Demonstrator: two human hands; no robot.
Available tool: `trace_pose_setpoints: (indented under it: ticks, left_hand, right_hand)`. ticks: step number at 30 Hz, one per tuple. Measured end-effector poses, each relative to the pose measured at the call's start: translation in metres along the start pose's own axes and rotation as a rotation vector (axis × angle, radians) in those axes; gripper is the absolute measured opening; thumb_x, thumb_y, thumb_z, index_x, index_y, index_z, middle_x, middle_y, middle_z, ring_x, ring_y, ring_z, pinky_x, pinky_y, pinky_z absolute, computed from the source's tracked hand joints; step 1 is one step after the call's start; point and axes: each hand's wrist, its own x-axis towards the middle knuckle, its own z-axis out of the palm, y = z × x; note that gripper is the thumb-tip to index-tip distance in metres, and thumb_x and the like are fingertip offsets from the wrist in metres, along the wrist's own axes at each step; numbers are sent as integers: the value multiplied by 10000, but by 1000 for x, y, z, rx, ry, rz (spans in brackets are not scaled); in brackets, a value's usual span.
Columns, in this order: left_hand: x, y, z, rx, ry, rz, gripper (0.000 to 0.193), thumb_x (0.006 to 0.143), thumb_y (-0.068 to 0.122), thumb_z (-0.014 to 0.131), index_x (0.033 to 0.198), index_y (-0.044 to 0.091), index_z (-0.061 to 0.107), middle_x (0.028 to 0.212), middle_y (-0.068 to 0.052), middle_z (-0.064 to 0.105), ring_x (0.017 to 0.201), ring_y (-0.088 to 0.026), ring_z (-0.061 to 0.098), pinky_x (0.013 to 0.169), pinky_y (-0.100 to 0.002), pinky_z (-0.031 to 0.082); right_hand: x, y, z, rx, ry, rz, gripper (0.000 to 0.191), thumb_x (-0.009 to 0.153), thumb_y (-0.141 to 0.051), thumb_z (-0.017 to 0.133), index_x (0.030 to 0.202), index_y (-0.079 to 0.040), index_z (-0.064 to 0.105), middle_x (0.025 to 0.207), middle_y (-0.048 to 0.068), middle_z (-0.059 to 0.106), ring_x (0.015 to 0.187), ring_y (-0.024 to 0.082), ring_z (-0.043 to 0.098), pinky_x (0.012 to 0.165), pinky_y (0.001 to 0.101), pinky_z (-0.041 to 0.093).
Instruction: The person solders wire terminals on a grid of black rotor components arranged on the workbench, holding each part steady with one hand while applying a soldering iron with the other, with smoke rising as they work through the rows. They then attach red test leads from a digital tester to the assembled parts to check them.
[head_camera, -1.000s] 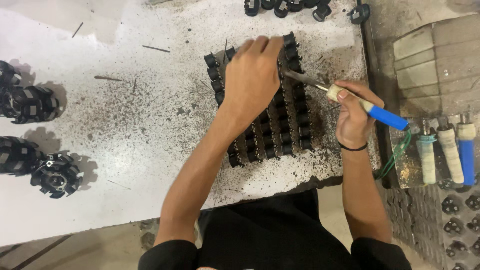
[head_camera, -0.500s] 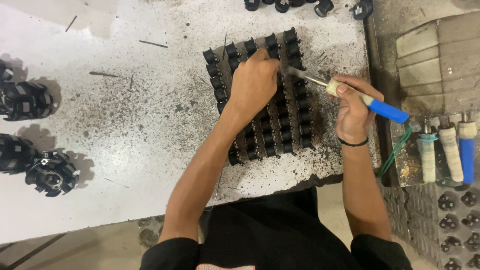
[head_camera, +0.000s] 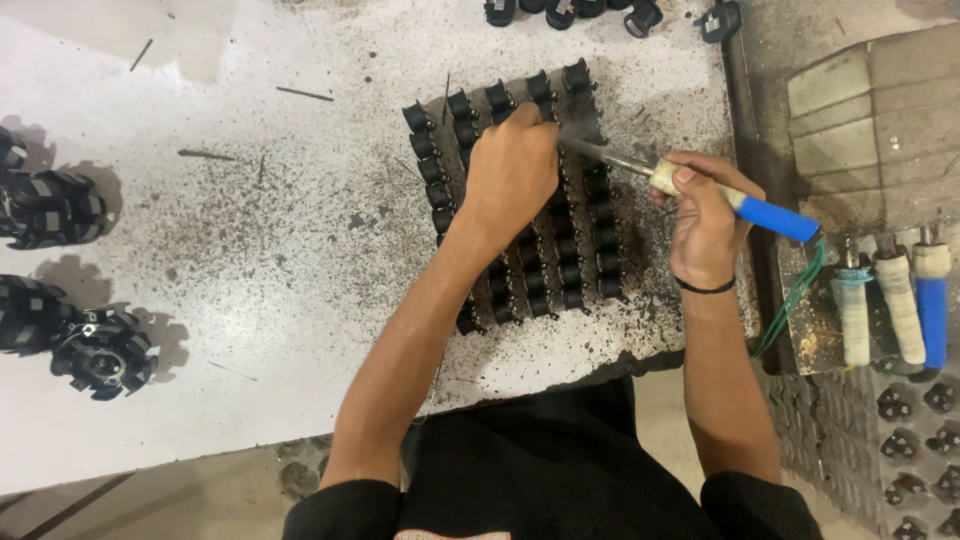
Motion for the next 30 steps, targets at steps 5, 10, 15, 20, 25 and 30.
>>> trace_pose_setpoints:
  ticks: [5,10,15,20,25,30]
  left_hand:
    - [-4,-1,-3,-53,51,-4,80,824,50,685,854,40,758,956,-132,665,730,-390,708,659,-477,598]
    - [-5,-4,-2,-51,86,-8,135,831,52,681,900,90,790,929,-79,686,742,-373,708,669,-484,588]
    - [-6,-7,2,-54,97,3,88,841,70,687,872,79,769,925,-75,689,730,-364,704,651,-484,580]
    - [-3,-12,8,-42,77,21,53,877,73,686,859,40,724,911,-119,677,725,-391,698,637,-499,571]
    - [2,-5,0,-15,54,40,54,878,70,671,894,34,707,918,-174,691,695,-407,704,623,-496,584]
    - [5,34,-50,-31,17,63,102,996,88,630,1070,34,676,836,-177,728,664,-356,732,523,-450,567]
  right_hand:
    - [0,1,0,56,26,-37,204,966,-32,651,1086,126,699,1019,203,707,864,259,691,751,363,578]
    - [-1,2,-1,114,26,-55,189,981,-26,655,1082,126,701,1009,197,698,860,255,672,757,367,568]
    - [-2,2,0,69,31,-58,201,970,-29,657,1095,125,690,1060,204,710,905,261,691,797,366,583]
    - [-1,0,1,36,-15,-39,218,971,-33,649,1108,129,698,1042,208,706,898,260,689,803,358,578]
    - [1,-5,1,46,-9,-17,215,964,-30,649,1096,130,704,1035,215,708,904,265,690,797,360,578]
    - [10,-13,-3,74,30,-86,186,947,-20,652,1063,115,705,1028,197,707,891,264,689,769,366,574]
